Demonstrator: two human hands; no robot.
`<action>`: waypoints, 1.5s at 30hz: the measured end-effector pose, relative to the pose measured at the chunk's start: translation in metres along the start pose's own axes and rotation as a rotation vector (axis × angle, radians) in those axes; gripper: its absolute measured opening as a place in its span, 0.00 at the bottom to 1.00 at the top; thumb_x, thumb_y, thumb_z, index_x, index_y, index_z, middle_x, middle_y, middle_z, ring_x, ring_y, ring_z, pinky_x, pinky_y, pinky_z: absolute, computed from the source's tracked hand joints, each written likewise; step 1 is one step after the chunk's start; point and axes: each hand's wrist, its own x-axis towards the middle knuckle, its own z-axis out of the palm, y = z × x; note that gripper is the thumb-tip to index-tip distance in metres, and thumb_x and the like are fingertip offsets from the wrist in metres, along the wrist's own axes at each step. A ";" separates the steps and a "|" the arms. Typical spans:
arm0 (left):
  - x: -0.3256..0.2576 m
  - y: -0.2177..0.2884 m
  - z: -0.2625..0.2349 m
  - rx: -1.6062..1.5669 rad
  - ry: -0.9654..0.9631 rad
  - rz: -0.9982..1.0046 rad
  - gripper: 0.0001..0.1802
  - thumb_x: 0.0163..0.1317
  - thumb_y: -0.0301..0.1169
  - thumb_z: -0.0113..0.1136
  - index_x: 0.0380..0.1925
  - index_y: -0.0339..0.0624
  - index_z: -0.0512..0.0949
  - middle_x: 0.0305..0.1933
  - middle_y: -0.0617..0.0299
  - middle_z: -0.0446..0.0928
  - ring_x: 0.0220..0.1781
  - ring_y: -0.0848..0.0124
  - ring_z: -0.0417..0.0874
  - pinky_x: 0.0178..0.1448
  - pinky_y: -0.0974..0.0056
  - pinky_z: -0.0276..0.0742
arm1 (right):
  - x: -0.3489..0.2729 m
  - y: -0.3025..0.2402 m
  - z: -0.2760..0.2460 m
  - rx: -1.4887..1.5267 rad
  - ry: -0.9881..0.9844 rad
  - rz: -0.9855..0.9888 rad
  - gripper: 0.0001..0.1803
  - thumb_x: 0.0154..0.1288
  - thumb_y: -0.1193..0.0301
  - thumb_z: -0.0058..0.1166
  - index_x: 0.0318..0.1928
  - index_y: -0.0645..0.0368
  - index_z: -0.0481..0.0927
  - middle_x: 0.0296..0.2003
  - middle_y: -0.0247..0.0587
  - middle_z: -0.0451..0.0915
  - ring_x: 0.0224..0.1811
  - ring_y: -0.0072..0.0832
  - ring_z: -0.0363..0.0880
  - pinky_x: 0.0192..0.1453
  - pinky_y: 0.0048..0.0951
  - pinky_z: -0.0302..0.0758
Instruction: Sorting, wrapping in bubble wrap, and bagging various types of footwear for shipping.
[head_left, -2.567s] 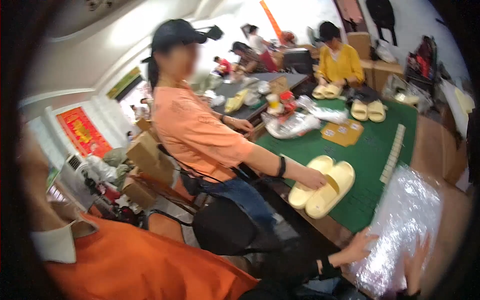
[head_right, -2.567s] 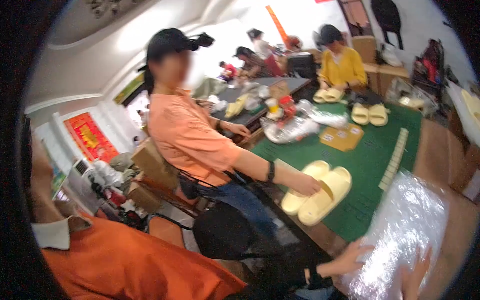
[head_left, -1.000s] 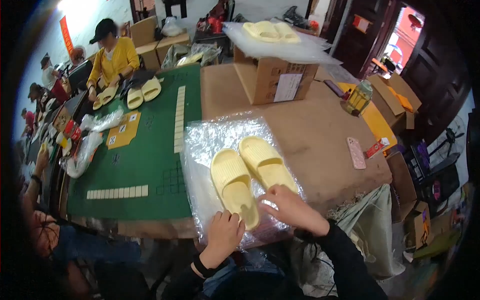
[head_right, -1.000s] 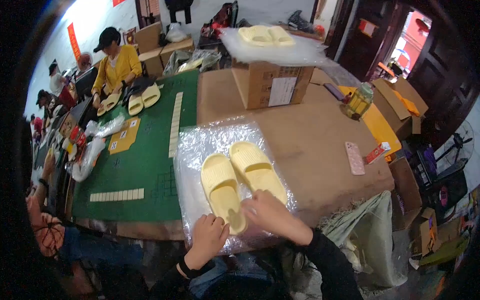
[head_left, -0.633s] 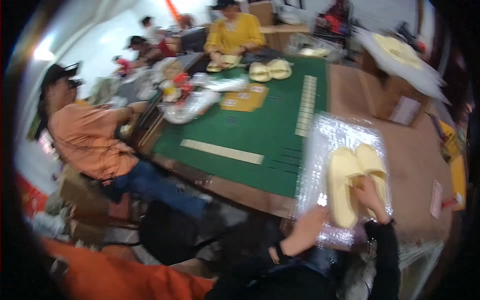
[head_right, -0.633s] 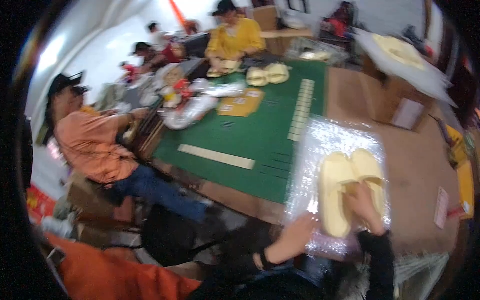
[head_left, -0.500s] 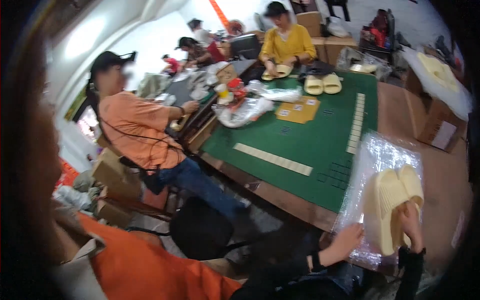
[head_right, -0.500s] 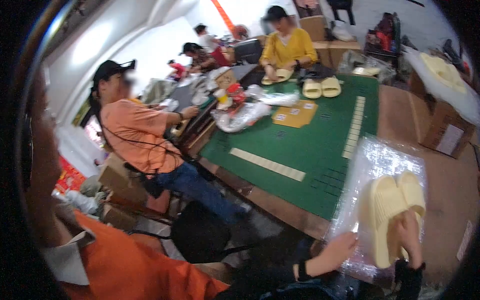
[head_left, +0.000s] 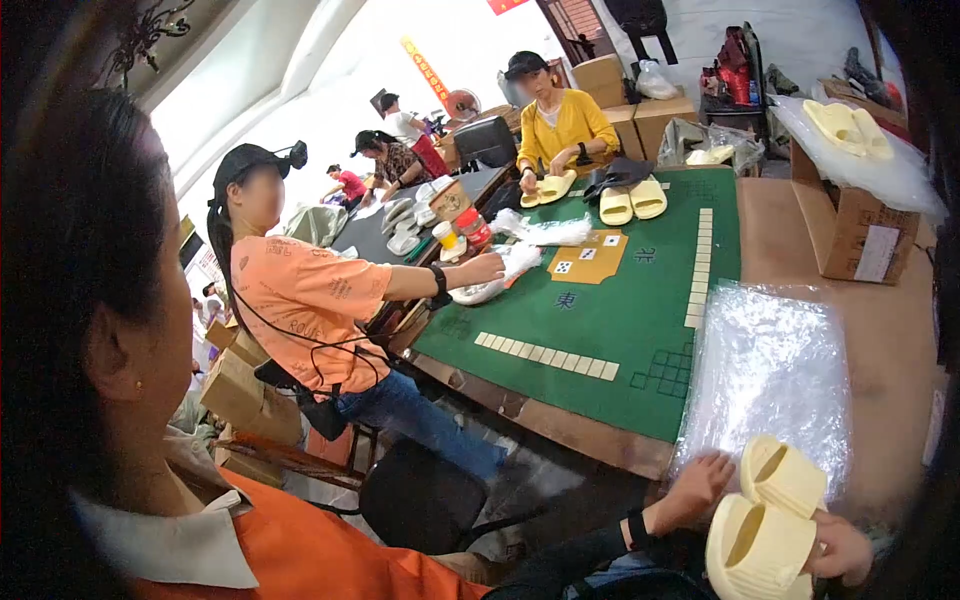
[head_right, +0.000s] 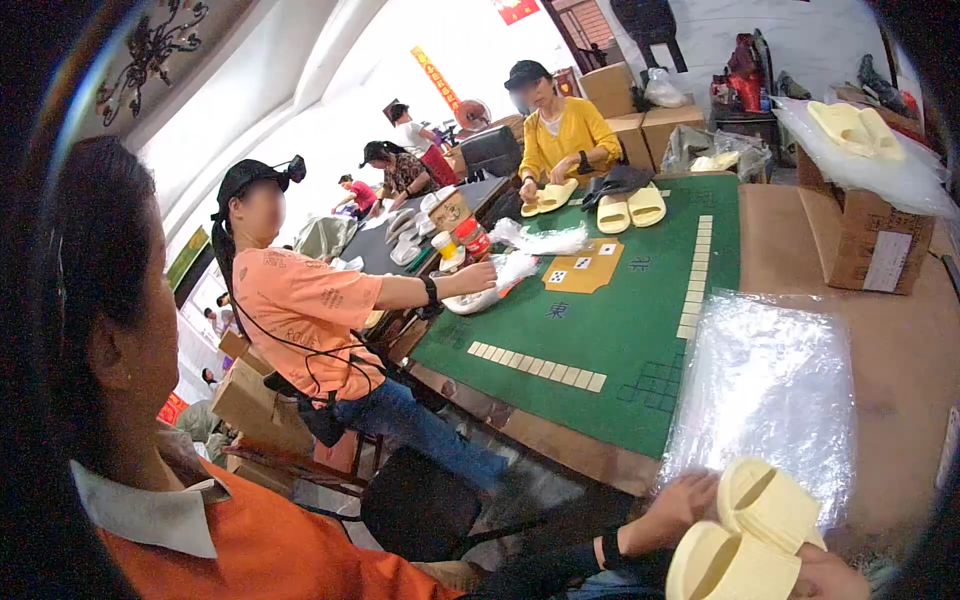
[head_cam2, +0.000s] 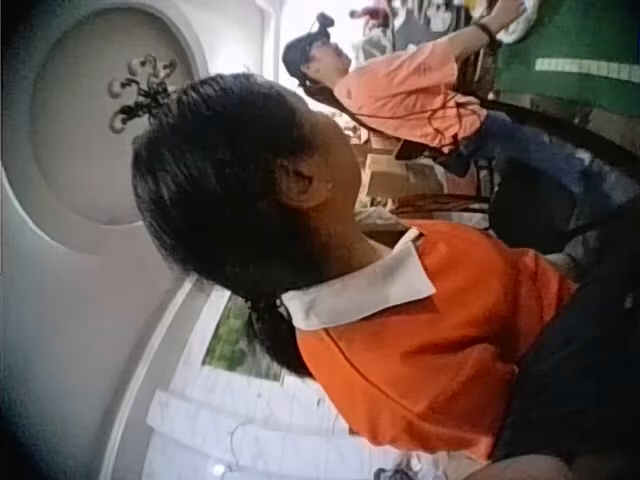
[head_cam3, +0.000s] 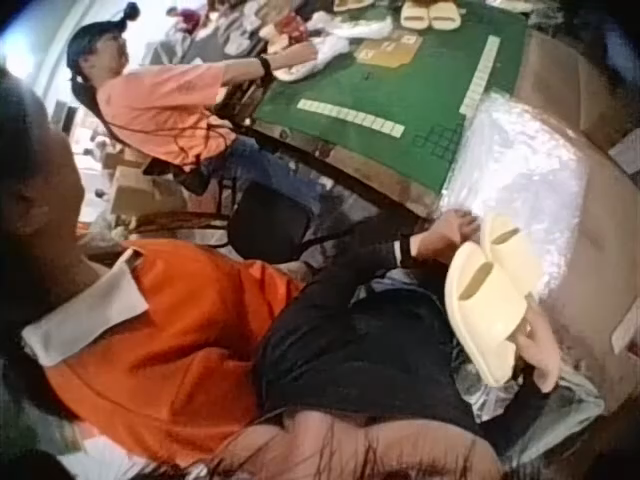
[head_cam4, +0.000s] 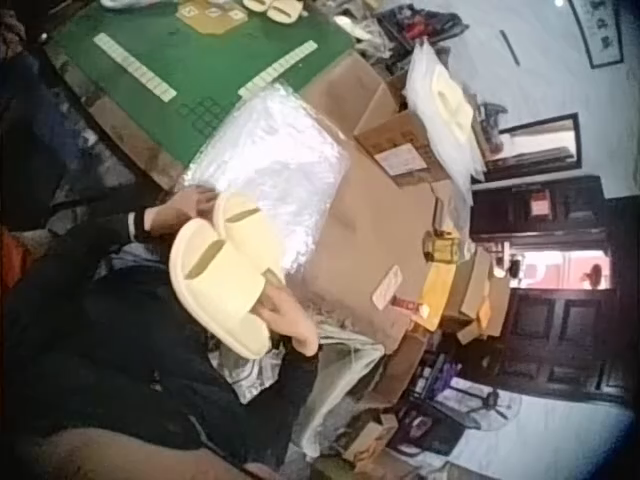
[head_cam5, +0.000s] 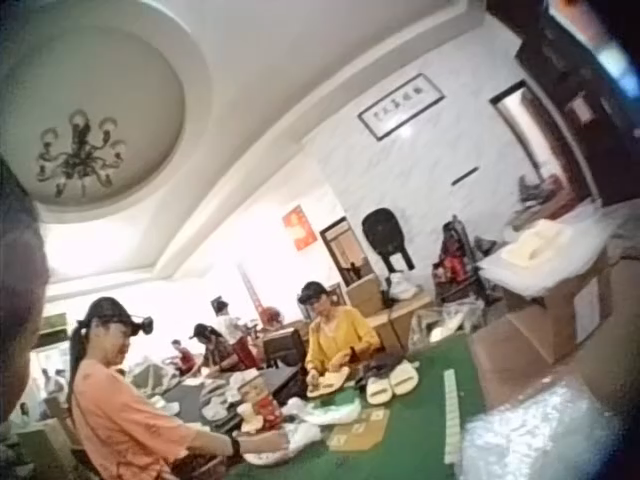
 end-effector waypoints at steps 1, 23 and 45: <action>0.004 0.000 -0.006 0.002 -0.006 0.005 0.22 0.50 0.28 0.56 0.46 0.27 0.72 0.51 0.40 0.72 0.52 0.48 0.73 0.56 0.53 0.70 | 0.000 0.002 0.003 -0.109 -0.046 -0.124 0.27 0.58 0.69 0.58 0.58 0.66 0.73 0.64 0.58 0.65 0.69 0.45 0.61 0.72 0.40 0.54; 0.023 -0.007 0.014 0.345 -0.100 -0.172 0.22 0.59 0.33 0.48 0.50 0.30 0.70 0.56 0.42 0.72 0.61 0.51 0.73 0.65 0.56 0.68 | -0.010 0.014 0.027 -0.076 -0.109 -0.028 0.25 0.58 0.78 0.53 0.58 0.68 0.72 0.62 0.50 0.67 0.64 0.37 0.65 0.66 0.33 0.61; 0.027 0.013 -0.021 0.161 -0.138 -0.143 0.22 0.60 0.33 0.50 0.54 0.39 0.74 0.49 0.50 0.78 0.52 0.57 0.79 0.56 0.57 0.73 | -0.016 0.021 0.032 -0.206 -0.108 -0.002 0.28 0.58 0.77 0.53 0.62 0.64 0.69 0.64 0.53 0.67 0.67 0.43 0.63 0.69 0.38 0.58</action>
